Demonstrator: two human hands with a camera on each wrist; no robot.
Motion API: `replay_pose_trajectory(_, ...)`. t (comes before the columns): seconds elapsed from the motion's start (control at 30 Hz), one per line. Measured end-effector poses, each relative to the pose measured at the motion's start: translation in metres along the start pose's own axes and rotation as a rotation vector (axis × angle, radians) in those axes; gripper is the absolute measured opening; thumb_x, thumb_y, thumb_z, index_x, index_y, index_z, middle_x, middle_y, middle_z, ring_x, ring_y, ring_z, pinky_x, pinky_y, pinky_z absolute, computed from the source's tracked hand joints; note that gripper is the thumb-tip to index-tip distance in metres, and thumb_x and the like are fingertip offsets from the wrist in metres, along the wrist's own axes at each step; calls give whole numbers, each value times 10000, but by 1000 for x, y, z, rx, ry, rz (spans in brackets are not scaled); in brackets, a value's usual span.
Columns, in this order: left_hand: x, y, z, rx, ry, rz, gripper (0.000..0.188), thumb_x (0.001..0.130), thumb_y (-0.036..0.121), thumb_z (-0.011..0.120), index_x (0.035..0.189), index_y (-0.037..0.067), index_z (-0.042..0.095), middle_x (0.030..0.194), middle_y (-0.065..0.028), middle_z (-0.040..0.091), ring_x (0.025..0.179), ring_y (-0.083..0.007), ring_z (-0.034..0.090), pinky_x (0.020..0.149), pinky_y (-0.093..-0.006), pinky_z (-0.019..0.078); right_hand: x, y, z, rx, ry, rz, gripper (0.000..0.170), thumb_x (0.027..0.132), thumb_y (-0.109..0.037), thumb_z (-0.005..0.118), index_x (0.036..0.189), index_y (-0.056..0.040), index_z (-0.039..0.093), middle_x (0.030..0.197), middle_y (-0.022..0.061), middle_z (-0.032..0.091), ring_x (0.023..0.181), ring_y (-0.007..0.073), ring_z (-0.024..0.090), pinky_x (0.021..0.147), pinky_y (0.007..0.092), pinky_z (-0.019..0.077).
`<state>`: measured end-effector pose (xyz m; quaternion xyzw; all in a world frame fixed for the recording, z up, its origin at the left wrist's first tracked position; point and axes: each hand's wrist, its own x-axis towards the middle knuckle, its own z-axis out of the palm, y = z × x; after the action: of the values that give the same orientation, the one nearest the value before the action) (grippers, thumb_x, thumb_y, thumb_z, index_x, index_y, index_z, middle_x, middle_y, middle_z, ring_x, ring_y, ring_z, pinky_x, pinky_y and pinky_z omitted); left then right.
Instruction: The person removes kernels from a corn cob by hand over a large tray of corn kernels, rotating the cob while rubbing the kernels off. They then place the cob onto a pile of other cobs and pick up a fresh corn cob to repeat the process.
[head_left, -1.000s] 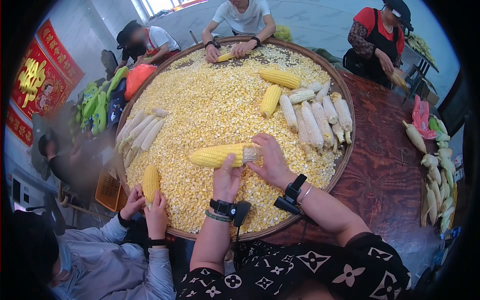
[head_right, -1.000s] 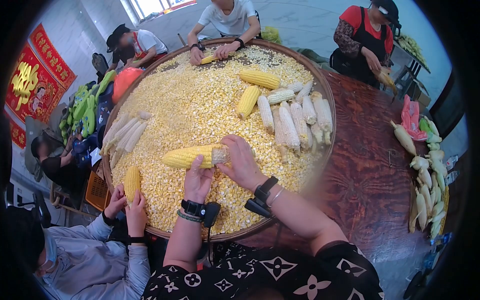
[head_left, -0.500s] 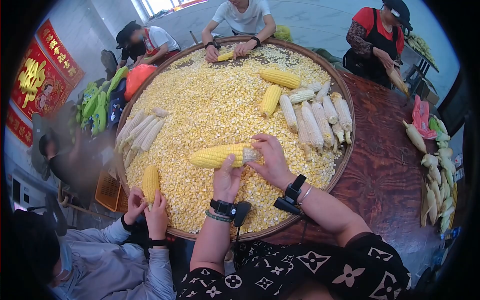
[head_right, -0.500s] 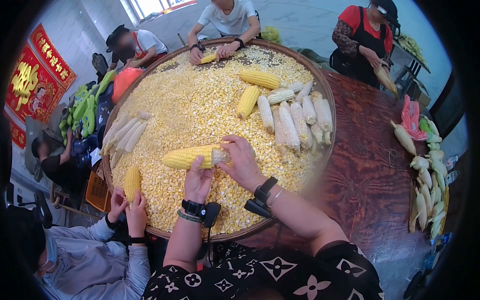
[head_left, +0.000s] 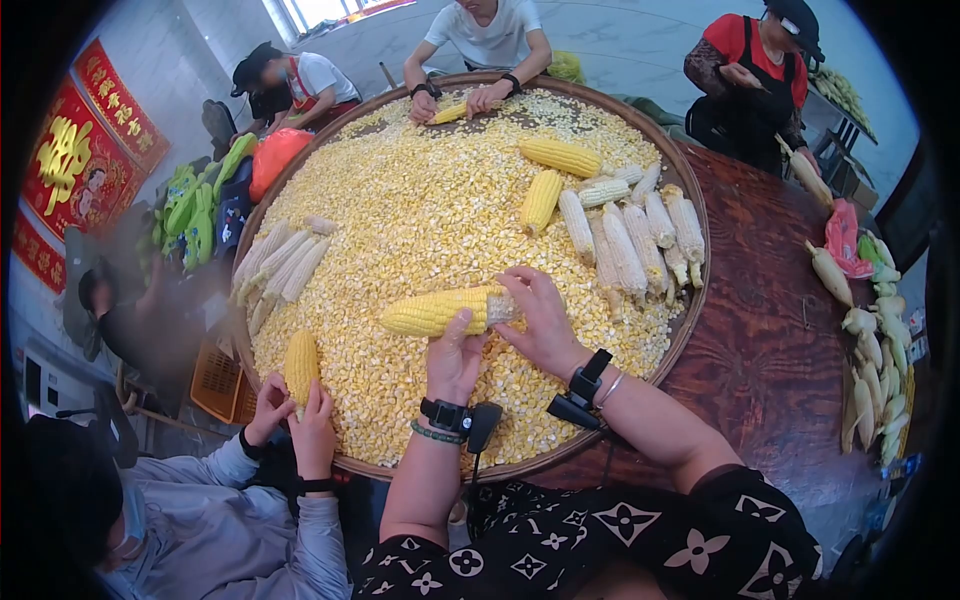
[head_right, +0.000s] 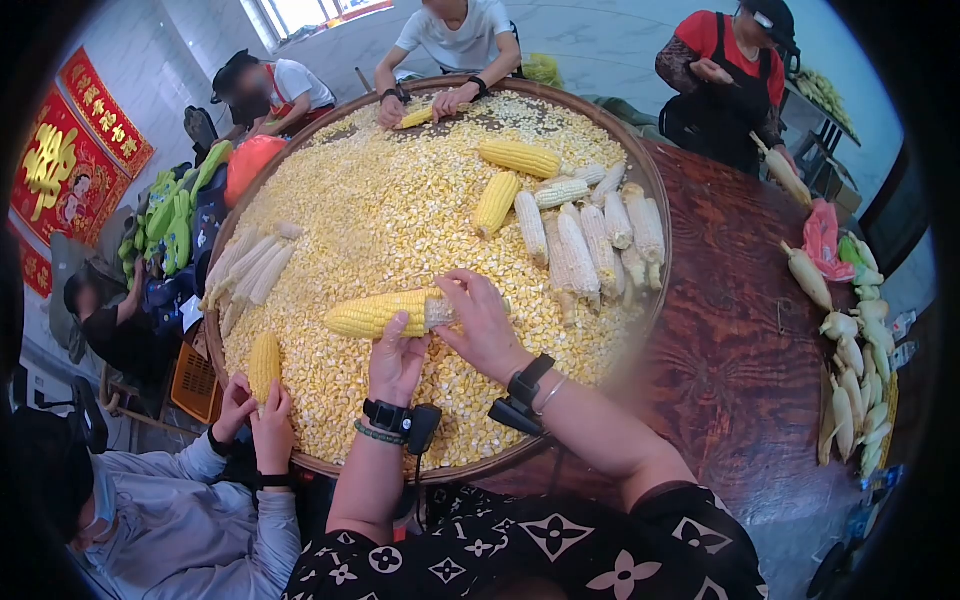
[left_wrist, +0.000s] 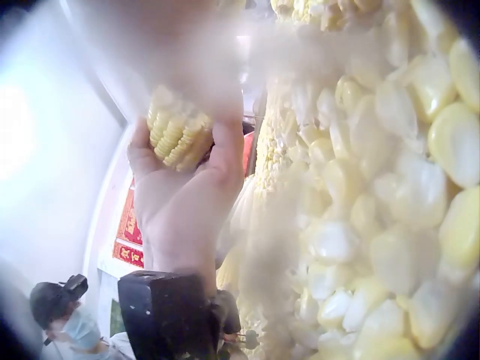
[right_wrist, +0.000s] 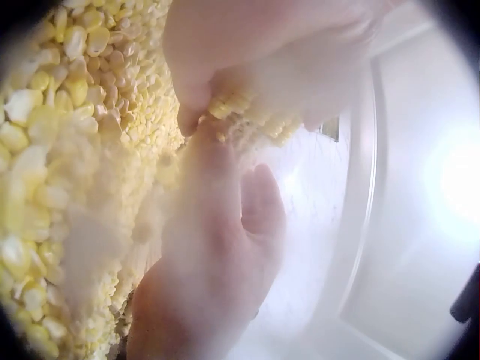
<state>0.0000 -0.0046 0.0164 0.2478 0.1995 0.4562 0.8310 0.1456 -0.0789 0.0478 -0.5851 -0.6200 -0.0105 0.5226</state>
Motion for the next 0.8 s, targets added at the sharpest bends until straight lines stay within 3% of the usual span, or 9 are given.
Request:
replay_pose_trajectory(0.1,0,0,-1,-4,11,-6,426,861,31,661,1249,98,499,1221,-78,578,1121,-228,570,947,-412,489,-1,0,-2,-60,-106,-28,583,691,-100,760,1223,-46,528,1224,129,484,1084,310,484,952,413,394)
replay_pose_trajectory(0.2,-1,-1,0,62,-1,10,428,864,135,686,1242,72,495,1216,-95,586,1134,-231,568,976,-388,478,-1,1,-3,-47,-104,-27,564,694,-104,759,1210,-53,536,1228,116,489,1085,307,485,948,412,396)
replay_pose_trajectory(0.3,0,-2,-3,53,32,-4,417,863,145,690,1230,78,504,1201,-89,594,1117,-226,576,958,-379,487,-1,4,-1,-32,-87,-43,553,693,-107,762,1195,-45,539,1210,118,501,1083,310,487,946,421,395)
replay_pose_trajectory(0.4,1,-2,-4,-14,59,-37,394,859,60,675,1217,108,518,1173,-63,595,1081,-216,589,923,-401,503,-2,6,-1,-27,-69,-69,536,685,-106,768,1167,-38,545,1193,116,514,1083,312,491,944,423,394)
replay_pose_trajectory(0.8,0,-2,-2,-15,79,-50,373,867,71,670,1208,106,522,1149,-63,608,1054,-212,603,894,-390,518,-1,3,-3,-80,-11,-91,482,633,-107,808,1051,-36,579,1148,113,560,1063,313,518,916,412,410)
